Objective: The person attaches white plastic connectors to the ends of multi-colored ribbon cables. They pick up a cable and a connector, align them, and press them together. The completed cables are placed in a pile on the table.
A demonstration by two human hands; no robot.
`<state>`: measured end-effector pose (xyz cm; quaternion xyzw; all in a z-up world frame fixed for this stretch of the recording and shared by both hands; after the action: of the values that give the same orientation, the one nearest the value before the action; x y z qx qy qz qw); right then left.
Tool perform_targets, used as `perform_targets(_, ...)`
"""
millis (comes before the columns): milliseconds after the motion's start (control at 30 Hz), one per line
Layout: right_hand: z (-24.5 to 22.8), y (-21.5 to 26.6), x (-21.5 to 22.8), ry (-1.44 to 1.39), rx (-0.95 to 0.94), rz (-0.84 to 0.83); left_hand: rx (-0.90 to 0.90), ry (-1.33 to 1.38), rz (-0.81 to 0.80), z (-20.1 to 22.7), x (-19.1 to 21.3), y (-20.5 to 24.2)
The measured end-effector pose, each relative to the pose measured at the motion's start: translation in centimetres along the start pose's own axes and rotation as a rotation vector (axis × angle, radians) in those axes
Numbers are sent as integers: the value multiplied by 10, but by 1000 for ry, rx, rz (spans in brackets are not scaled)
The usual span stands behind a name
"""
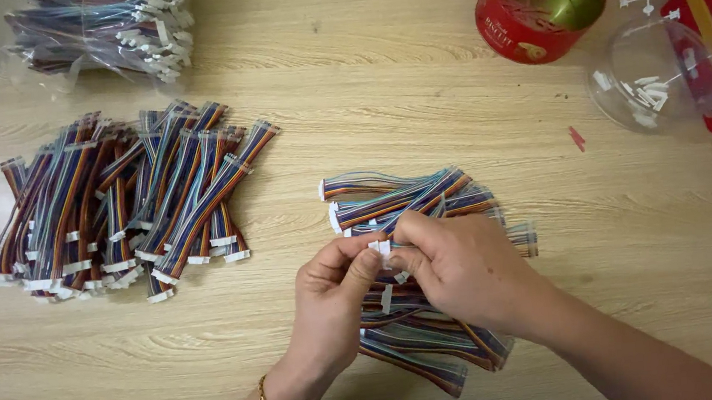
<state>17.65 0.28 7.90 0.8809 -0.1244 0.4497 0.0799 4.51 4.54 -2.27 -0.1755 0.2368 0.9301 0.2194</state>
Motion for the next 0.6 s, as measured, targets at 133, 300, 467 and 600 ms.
perform_targets(133,-2,1,1,3,65,23,57,-15,-18,-1,1,-3)
perform_targets(300,3,-3,8,-44,-98,-75,207,84,-34,-11,3,-13)
perform_targets(467,19,-5,26,-38,-229,-68,241,173,11,-3,9,-23)
perform_targets(600,24,0,32,-181,-216,6,258,200,16,-5,11,-25)
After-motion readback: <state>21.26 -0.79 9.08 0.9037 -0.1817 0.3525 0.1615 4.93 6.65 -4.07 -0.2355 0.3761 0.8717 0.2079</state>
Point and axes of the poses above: each hand's wrist, its own y-axis away from the middle knuckle, its own x-axis out of the back of the hand, z = x × y, the point moved 8 cm from there along -y, towards the middle knuckle, and after that the axes turned 9 degrees about z, right-handed, at the moved point
